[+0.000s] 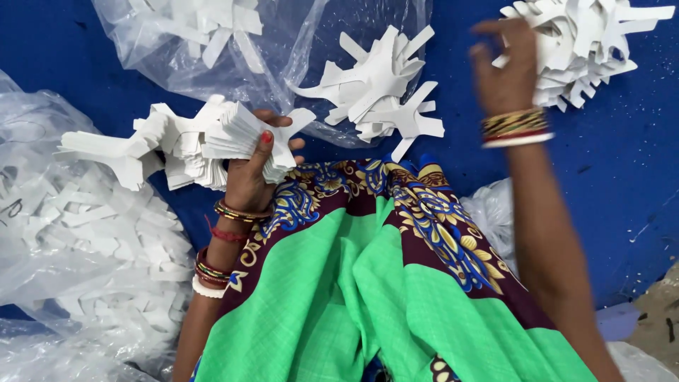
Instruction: The person sorts and stacks white shoe component pieces.
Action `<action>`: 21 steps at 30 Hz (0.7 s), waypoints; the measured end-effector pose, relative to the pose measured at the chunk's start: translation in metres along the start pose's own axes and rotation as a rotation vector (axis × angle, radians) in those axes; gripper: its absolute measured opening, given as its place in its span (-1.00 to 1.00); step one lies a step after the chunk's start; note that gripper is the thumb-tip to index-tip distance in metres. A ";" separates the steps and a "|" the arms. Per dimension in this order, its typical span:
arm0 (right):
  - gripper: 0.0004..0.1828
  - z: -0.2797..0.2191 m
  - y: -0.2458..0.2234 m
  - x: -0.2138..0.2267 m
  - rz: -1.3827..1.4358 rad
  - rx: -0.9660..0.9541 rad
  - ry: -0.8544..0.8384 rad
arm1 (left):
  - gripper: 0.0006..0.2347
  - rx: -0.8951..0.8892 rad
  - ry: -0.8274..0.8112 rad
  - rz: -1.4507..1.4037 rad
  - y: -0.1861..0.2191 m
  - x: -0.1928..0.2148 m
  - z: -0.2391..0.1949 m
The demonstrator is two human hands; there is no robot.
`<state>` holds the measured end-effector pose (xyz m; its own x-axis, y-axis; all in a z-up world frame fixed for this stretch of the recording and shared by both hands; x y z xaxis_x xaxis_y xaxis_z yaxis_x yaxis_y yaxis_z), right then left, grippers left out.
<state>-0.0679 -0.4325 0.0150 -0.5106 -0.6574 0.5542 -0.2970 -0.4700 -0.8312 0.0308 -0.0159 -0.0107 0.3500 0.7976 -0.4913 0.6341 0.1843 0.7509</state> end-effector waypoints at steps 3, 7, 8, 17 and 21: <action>-0.77 -0.029 -0.022 -0.042 -0.248 0.392 -0.165 | -0.64 -0.003 0.015 0.006 0.000 0.003 -0.001; -0.77 -0.020 0.008 -0.022 -0.195 0.200 -0.005 | -0.66 0.017 0.031 -0.011 -0.002 0.009 -0.004; -0.82 -0.015 0.035 -0.007 -0.222 0.129 0.131 | -0.66 0.016 0.040 -0.017 -0.001 0.011 -0.007; -0.66 0.036 0.126 0.110 -0.518 0.282 -0.010 | -0.66 0.020 0.039 -0.015 0.002 0.006 -0.005; -0.71 0.025 0.114 0.113 -0.488 0.199 0.020 | -0.67 0.044 0.032 0.013 0.006 -0.002 -0.006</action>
<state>-0.1396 -0.5750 -0.0164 -0.3673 -0.3239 0.8719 -0.3462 -0.8225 -0.4513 0.0295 -0.0130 -0.0022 0.3362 0.8180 -0.4667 0.6594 0.1494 0.7368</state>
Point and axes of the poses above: each hand's wrist, its own z-axis towards the middle knuckle, its own x-axis out of the back of the hand, y = z × x, the point moved 2 cm from there along z, towards the middle knuckle, and after that the axes turned 10 degrees about z, right-handed, at the moved point
